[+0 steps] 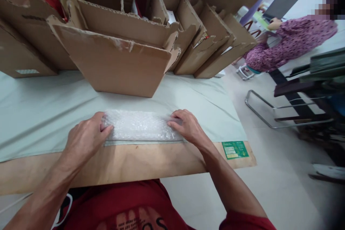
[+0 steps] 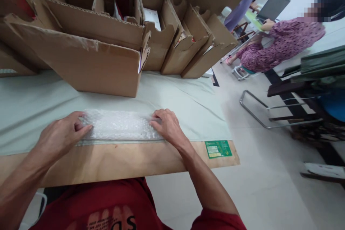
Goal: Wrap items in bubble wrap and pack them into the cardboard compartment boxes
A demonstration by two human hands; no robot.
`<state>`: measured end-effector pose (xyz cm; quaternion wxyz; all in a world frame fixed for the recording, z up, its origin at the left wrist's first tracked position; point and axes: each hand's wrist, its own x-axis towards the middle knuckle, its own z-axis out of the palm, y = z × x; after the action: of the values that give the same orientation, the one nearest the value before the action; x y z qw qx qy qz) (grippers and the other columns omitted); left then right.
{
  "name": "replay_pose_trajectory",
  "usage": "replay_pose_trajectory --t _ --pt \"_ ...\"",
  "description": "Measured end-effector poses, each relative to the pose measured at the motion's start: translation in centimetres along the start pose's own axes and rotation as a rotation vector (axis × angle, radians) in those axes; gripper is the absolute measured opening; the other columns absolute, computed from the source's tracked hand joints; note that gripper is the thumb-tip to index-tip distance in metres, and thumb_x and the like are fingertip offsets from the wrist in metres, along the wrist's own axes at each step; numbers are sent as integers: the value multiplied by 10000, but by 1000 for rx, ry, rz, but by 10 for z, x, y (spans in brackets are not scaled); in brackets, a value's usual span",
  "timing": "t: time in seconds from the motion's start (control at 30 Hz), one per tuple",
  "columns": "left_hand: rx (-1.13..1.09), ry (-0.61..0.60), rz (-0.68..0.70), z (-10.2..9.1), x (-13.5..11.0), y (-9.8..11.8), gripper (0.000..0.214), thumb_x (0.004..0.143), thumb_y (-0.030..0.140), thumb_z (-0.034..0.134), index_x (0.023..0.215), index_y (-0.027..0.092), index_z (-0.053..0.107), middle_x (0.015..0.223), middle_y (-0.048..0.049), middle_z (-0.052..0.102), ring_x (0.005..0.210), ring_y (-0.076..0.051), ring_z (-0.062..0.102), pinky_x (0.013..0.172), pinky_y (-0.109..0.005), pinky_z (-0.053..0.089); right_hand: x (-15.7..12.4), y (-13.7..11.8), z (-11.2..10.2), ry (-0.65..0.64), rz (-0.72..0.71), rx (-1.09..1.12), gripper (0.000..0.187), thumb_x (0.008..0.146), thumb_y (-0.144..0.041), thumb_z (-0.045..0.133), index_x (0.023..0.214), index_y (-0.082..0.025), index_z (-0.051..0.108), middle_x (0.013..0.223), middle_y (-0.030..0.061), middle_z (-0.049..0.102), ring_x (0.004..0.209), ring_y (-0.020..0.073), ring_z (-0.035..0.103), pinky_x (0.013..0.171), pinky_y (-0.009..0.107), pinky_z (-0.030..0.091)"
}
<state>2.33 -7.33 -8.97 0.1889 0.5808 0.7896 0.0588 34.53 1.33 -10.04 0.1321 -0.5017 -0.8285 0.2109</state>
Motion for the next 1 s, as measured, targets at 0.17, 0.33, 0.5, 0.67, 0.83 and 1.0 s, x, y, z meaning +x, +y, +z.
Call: replay_pose_trajectory --t 0.17,0.33,0.5,0.67,0.83,1.0 --pt "-159 37 30 -10 -7 8 248 800 467 480 678 250 478 709 -23 592 614 -193 536 621 -331 391 -17 0 -4 146 64 340 162 872 -353 648 805 -218 589 851 27 681 776 184 631 704 292 494" --pt "-332 49 -68 -3 -14 3 290 784 513 514 890 247 561 683 12 611 599 -186 565 625 -326 413 -33 1 1 107 218 520 493 813 -392 720 1250 -192 612 651 -73 460 560 124 424 525 250 358" --pt "-451 118 -20 7 -24 -7 573 798 530 609 1283 241 511 867 5 699 647 -178 623 678 -323 480 -55 3 -7 83 153 503 792 851 -359 710 1564 -227 391 949 18 661 786 167 597 706 295 492" --pt "-434 -29 136 7 -25 -13 367 823 554 559 986 241 661 757 6 672 641 -184 611 630 -304 477 -67 2 -16 -123 71 442 493 870 -356 712 1349 -252 661 1264 84 700 1016 229 662 815 334 547" --pt "-289 65 304 18 -23 -10 226 829 316 457 822 241 670 871 -22 746 762 -214 694 704 -335 505 -58 -13 -3 -81 19 279 227 873 -190 632 1049 -214 773 1025 63 781 955 226 718 879 376 568" --pt "-250 551 513 -10 -49 8 208 935 218 486 943 246 692 903 -13 745 834 -196 722 790 -336 551 -68 -45 -36 324 -304 160 252 912 -108 632 1076 -256 752 964 13 790 859 178 747 748 286 601"
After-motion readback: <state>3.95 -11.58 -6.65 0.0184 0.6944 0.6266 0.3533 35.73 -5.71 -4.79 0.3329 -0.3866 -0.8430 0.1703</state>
